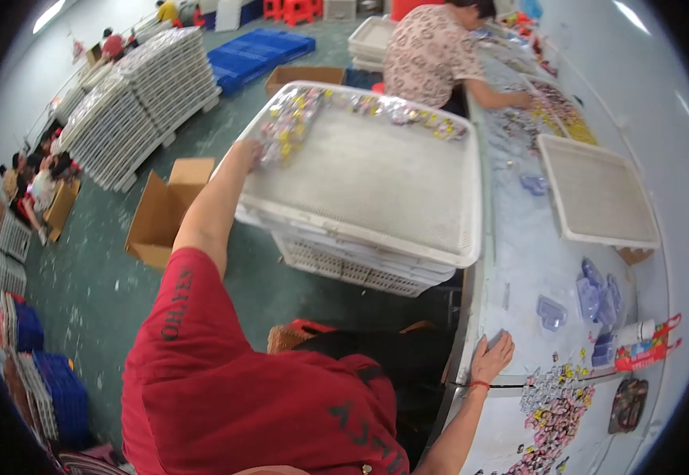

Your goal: Arranging small toy tiles into sets and packaging them into trays.

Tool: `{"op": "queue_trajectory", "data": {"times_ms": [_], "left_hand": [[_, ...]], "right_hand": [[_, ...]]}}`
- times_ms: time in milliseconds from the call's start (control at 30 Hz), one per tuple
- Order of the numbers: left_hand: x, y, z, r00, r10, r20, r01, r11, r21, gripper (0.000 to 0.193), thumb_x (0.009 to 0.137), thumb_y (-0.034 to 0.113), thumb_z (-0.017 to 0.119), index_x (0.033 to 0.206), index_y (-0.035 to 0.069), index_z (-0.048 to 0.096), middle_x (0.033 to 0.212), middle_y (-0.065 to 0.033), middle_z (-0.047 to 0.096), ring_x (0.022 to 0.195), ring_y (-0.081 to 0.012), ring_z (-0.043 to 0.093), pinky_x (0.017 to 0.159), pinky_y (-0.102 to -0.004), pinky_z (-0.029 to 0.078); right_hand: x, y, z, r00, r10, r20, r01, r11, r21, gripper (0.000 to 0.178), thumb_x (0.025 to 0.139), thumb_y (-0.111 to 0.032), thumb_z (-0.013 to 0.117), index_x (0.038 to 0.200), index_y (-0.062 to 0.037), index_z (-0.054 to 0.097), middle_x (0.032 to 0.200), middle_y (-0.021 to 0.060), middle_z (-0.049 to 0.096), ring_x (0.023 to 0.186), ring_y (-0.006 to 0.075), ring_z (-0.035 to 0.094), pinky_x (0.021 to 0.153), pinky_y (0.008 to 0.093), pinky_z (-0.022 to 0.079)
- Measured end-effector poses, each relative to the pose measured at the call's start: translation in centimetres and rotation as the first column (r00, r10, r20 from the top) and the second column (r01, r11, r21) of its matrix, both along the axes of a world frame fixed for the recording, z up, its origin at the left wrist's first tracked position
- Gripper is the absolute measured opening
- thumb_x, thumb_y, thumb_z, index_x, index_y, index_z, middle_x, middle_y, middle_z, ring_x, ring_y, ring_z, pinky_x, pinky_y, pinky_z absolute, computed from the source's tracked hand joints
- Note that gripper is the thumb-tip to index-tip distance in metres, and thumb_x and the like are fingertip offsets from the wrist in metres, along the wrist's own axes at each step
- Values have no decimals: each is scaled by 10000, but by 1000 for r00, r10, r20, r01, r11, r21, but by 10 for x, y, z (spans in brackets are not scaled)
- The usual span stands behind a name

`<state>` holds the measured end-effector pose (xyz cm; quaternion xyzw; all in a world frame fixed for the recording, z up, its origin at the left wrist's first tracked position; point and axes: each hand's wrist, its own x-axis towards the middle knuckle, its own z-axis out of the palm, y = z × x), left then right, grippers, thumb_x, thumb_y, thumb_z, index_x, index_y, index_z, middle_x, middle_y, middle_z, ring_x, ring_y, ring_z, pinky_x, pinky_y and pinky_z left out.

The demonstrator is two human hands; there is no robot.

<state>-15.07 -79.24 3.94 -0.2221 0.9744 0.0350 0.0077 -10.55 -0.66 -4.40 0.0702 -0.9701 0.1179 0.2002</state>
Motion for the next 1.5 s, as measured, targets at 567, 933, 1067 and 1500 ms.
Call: {"op": "queue_trajectory", "data": {"times_ms": [567,933,1067,1500], "left_hand": [[-42,137,84,506,678,-534,-569,727,384,669,804,476,650,1288,39,499,1342,-208,468,1311,-343,342,1054,-509,282],[-179,482,68,327,-441,-836,721,688,-80,471,778,299,724,1154,55,578,1301,-260,428,1211,-429,387,1026,-532,297],[-201,584,33,407,-747,-526,872,489,-20,475,802,344,696,1187,85,593,1357,-240,395,1262,-480,310,1021,-560,303],[-149,792,-28,247,-928,-280,961,198,192,666,808,465,653,1264,3,503,1376,-223,403,1241,-375,409,1016,-519,333]], "right_hand": [[11,-17,12,1000,-17,10,18,990,-142,540,851,-278,607,1264,34,456,1300,181,462,1257,370,359,1064,484,258],[40,-31,60,1000,-7,-18,2,976,-219,552,844,-238,639,1279,46,451,1303,233,467,1234,430,390,1043,500,298],[89,-30,63,981,-83,176,126,961,-246,569,826,-233,668,1271,49,453,1315,229,456,1249,425,386,1047,495,307],[115,-36,61,959,-242,147,273,926,-262,466,802,-220,670,1179,22,546,1299,182,486,1248,393,406,1042,514,312]]}}
